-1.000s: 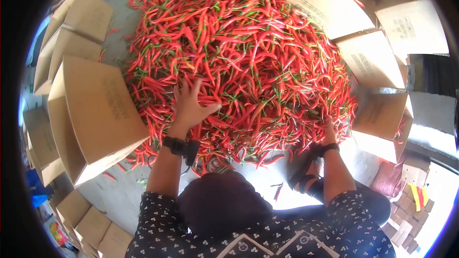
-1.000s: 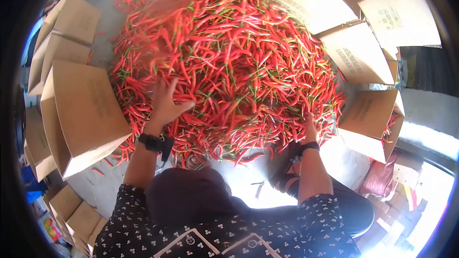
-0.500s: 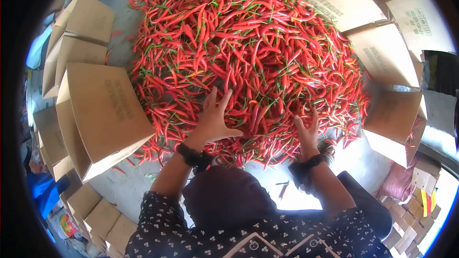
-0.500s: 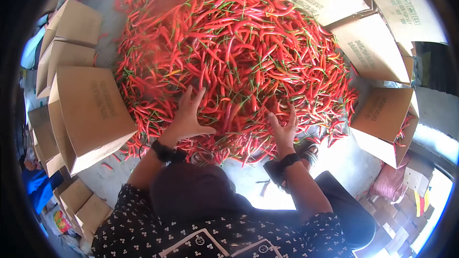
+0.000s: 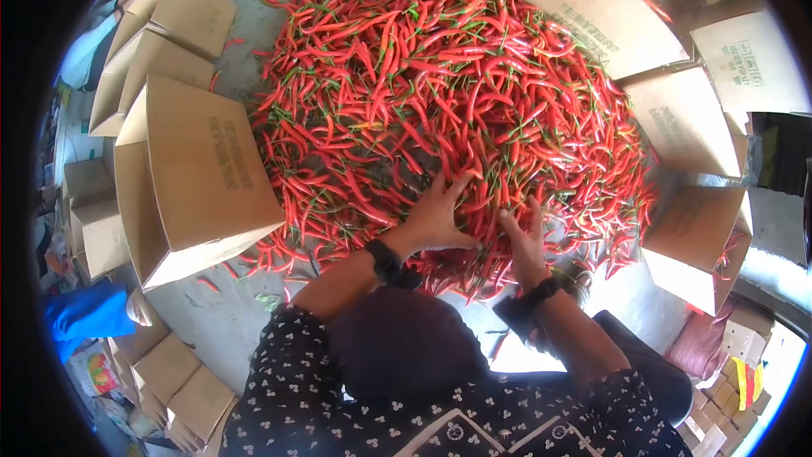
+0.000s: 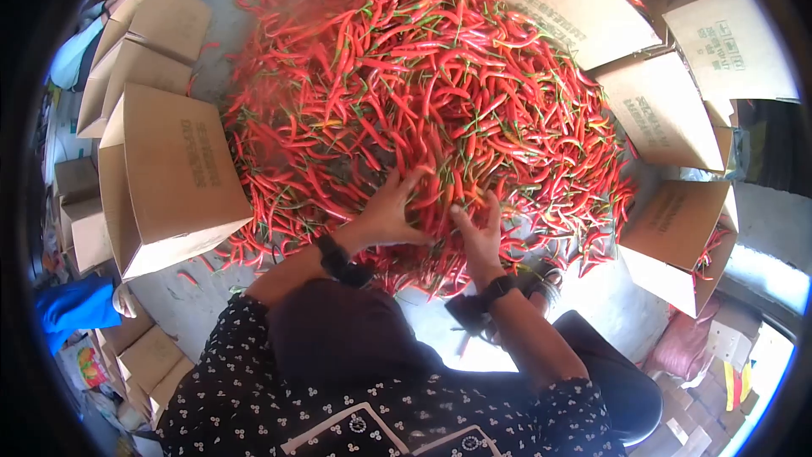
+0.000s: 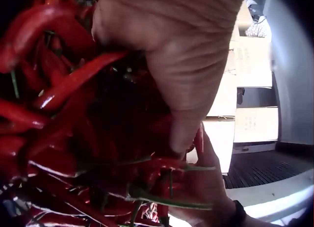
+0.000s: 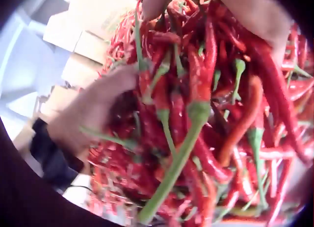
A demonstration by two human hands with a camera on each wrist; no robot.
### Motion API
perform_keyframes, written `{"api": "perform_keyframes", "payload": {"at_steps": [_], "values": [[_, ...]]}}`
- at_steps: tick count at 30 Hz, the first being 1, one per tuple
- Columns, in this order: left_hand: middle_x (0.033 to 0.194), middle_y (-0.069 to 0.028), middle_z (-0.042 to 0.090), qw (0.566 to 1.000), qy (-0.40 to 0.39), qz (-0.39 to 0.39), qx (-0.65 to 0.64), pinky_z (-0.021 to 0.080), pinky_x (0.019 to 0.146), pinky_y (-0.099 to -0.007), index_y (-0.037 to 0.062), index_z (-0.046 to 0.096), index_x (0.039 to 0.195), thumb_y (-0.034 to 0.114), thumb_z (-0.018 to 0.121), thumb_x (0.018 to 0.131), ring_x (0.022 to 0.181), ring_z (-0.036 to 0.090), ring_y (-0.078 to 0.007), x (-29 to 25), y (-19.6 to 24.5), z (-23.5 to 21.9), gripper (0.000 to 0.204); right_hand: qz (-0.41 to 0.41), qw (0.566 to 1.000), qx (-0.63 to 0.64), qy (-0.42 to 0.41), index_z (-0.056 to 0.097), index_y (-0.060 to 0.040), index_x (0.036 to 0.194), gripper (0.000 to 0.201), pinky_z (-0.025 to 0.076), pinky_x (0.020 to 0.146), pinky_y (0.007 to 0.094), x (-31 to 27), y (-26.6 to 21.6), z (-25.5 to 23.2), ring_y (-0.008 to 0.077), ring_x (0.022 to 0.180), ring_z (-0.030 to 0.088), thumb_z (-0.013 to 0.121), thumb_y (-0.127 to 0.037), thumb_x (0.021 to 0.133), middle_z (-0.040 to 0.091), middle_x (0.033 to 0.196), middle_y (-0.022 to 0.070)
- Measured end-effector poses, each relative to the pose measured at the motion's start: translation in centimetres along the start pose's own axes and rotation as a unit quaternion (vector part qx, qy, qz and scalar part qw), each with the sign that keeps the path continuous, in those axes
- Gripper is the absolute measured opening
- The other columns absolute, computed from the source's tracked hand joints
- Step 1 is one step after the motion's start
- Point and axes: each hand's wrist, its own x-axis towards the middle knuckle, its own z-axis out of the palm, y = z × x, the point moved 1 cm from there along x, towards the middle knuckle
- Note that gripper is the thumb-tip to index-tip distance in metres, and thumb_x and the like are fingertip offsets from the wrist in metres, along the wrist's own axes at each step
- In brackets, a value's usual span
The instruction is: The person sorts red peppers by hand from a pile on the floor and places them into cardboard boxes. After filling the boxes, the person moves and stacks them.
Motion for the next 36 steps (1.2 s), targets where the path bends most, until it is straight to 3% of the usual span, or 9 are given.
{"api": "perform_keyframes", "payload": {"at_steps": [3,13,16,23,25,28,30,32,36], "values": [[0.136,-0.0339,0.022,0.995,-0.038,0.017,-0.09,0.035,0.101,-0.0452,0.0169,0.018,0.143,0.046,0.084,0.048,0.124,0.033,-0.0472,-1.7,-0.8,-0.1,0.119,0.018,0.999,0.011,-0.028,0.024,-0.0043,0.137,0.075,0.045,0.089,0.0307,-0.9,0.4,0.1,0.019,0.112,0.047,0.07,-0.013,0.079,0.038,0.13,0.0114],[0.138,-0.0263,0.024,0.992,0.023,0.024,-0.12,0.036,0.101,-0.0443,0.0166,0.027,0.14,0.036,0.083,0.053,0.123,0.034,-0.0448,-4.6,0.1,-3.4,0.105,0.003,0.996,-0.002,-0.086,0.026,-0.0064,0.135,0.069,0.052,0.079,0.0308,-4.2,-3.7,4.5,0.0181,0.091,0.059,0.067,-0.005,0.078,0.056,0.107,0.0115],[0.141,-0.021,0.023,0.987,0.118,0.071,-0.082,0.038,0.1,-0.0421,0.016,0.031,0.138,0.026,0.081,0.056,0.126,0.036,-0.038,-6.3,1.1,-6.7,0.097,-0.043,0.988,-0.098,-0.113,0.027,-0.0072,0.135,0.069,0.05,0.083,0.031,-5.8,-7.0,8.6,0.0186,0.096,0.057,0.067,-0.005,0.078,0.052,0.113,0.0118],[0.135,-0.023,0.029,0.947,0.267,0.168,-0.052,0.036,0.099,-0.0448,0.0115,0.037,0.135,0.041,0.08,0.056,0.124,0.035,-0.0406,-11.1,5.0,-18.6,0.095,-0.187,0.944,-0.09,-0.256,0.027,-0.003,0.136,0.072,0.044,0.091,0.0286,-9.0,-15.5,16.4,0.0194,0.11,0.048,0.07,-0.013,0.078,0.04,0.127,0.0141],[0.131,-0.0215,0.035,0.883,0.393,0.254,0.042,0.037,0.098,-0.0409,0.0091,0.039,0.134,0.04,0.081,0.057,0.118,0.043,-0.037,-13.5,5.8,-22.6,0.093,-0.299,0.904,-0.123,-0.281,0.027,-0.0014,0.135,0.073,0.048,0.085,0.0279,-10.3,-18.0,20.2,0.0185,0.108,0.05,0.07,-0.015,0.078,0.043,0.125,0.0139],[0.119,-0.0161,0.048,0.839,0.474,0.243,0.106,0.037,0.098,-0.0371,0.0093,0.039,0.134,0.03,0.086,0.055,0.115,0.047,-0.0309,-17.7,6.3,-28.3,0.095,-0.35,0.864,-0.114,-0.344,0.027,0.0028,0.133,0.074,0.051,0.077,0.0273,-13.8,-21.4,26.5,0.0169,0.098,0.056,0.071,-0.016,0.078,0.048,0.119,0.0135],[0.126,-0.0113,0.047,0.86,0.459,0.213,0.067,0.038,0.097,-0.0346,0.0104,0.034,0.138,0.018,0.086,0.058,0.115,0.047,-0.0238,-21.1,6.1,-31.4,0.095,-0.351,0.83,-0.122,-0.415,0.028,-0.0005,0.136,0.071,0.043,0.092,0.032,-15.4,-22.2,30.2,0.02,0.111,0.051,0.068,-0.018,0.08,0.048,0.124,0.014],[0.127,-0.0083,0.048,0.856,0.431,0.217,-0.187,0.04,0.097,-0.032,0.0103,0.03,0.14,0.012,0.081,0.064,0.113,0.049,-0.0189,-23.3,3.6,-33.4,0.092,-0.391,0.791,-0.11,-0.457,0.029,0.0022,0.135,0.074,0.042,0.092,0.031,-16.5,-22.1,34.3,0.0192,0.108,0.052,0.071,-0.02,0.077,0.051,0.121,0.0135],[0.119,-0.007,0.055,0.864,0.397,0.1,-0.292,0.045,0.092,-0.0301,0.0068,0.034,0.137,0.009,0.071,0.075,0.102,0.057,-0.0151,-27.7,-2.9,-35.3,0.073,-0.397,0.74,-0.148,-0.522,0.039,0.0063,0.127,0.079,0.047,0.085,0.03,-16.5,-18.8,43.1,0.0231,0.094,0.061,0.074,-0.036,0.07,0.061,0.108,0.0181]]}}
